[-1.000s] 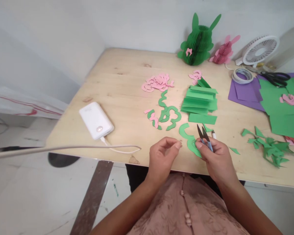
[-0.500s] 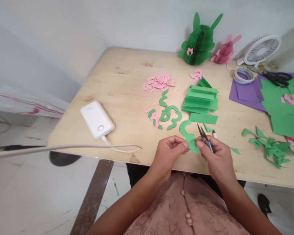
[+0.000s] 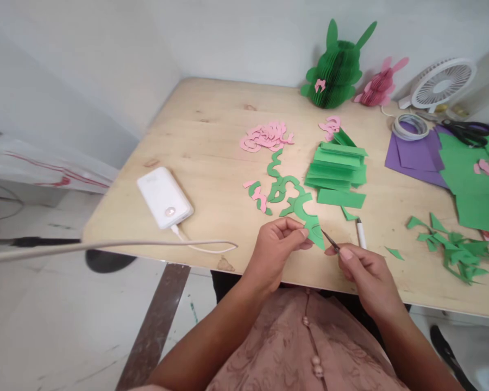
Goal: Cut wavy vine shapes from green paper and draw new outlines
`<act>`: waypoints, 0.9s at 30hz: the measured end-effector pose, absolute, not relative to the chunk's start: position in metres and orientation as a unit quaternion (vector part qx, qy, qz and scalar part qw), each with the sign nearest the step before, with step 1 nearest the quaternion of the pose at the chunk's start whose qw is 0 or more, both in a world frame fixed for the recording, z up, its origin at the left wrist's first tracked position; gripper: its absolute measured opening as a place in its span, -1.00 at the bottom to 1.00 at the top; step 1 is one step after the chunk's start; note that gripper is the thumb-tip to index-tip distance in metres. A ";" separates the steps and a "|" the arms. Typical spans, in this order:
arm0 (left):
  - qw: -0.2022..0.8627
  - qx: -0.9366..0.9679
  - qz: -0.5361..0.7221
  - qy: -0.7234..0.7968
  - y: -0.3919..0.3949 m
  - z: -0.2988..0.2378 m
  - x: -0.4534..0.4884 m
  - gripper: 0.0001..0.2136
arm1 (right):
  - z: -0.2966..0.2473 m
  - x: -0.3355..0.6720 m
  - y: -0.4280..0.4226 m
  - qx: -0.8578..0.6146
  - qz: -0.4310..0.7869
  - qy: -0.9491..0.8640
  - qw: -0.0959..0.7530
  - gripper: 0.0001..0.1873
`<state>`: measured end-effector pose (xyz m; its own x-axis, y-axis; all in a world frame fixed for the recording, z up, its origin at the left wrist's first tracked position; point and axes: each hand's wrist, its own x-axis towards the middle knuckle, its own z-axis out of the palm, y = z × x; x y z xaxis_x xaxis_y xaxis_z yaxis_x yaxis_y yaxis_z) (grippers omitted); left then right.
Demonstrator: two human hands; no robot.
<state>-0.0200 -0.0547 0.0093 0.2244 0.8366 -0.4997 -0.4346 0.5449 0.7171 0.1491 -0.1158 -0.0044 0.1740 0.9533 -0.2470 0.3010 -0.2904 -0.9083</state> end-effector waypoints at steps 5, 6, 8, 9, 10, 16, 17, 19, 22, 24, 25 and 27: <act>0.765 0.224 0.409 0.445 -0.054 0.008 -0.021 -0.83 | -0.001 0.147 -0.115 -0.667 0.447 -0.480 0.354 -0.61; 0.768 0.224 0.406 0.442 -0.054 0.009 -0.021 -0.82 | -0.001 0.146 -0.115 -0.666 0.447 -0.481 0.353 -0.62; 0.776 0.222 0.398 0.437 -0.054 0.009 -0.022 -0.81 | 0.000 0.145 -0.114 -0.662 0.451 -0.484 0.352 -0.63; 0.781 0.222 0.392 0.434 -0.054 0.009 -0.022 -0.80 | 0.001 0.145 -0.114 -0.660 0.453 -0.485 0.353 -0.63; 0.786 0.220 0.386 0.430 -0.054 0.010 -0.023 -0.80 | 0.001 0.145 -0.114 -0.657 0.455 -0.486 0.354 -0.64; 0.805 0.214 0.361 0.418 -0.052 0.011 -0.025 -0.78 | 0.002 0.144 -0.112 -0.648 0.464 -0.483 0.362 -0.64; 0.808 0.214 0.357 0.416 -0.051 0.010 -0.025 -0.78 | 0.001 0.144 -0.112 -0.648 0.467 -0.481 0.362 -0.64; 0.816 0.210 0.351 0.410 -0.051 0.010 -0.026 -0.79 | 0.001 0.144 -0.111 -0.646 0.470 -0.480 0.362 -0.63; 0.832 0.198 0.336 0.394 -0.050 0.009 -0.027 -0.79 | 0.003 0.144 -0.111 -0.644 0.472 -0.486 0.356 -0.58; 0.840 0.190 0.329 0.388 -0.050 0.009 -0.026 -0.79 | 0.004 0.144 -0.111 -0.641 0.476 -0.489 0.351 -0.55; 0.840 0.188 0.329 0.388 -0.050 0.009 -0.026 -0.79 | 0.005 0.144 -0.111 -0.639 0.479 -0.490 0.348 -0.54; 0.836 0.189 0.333 0.393 -0.050 0.009 -0.025 -0.79 | 0.006 0.144 -0.112 -0.635 0.485 -0.494 0.342 -0.54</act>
<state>-0.0255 -0.0503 0.0090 0.4704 0.7047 -0.5311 -0.4080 0.7074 0.5772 0.1444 -0.1117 0.0063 0.0406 0.9594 -0.2791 0.2958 -0.2783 -0.9138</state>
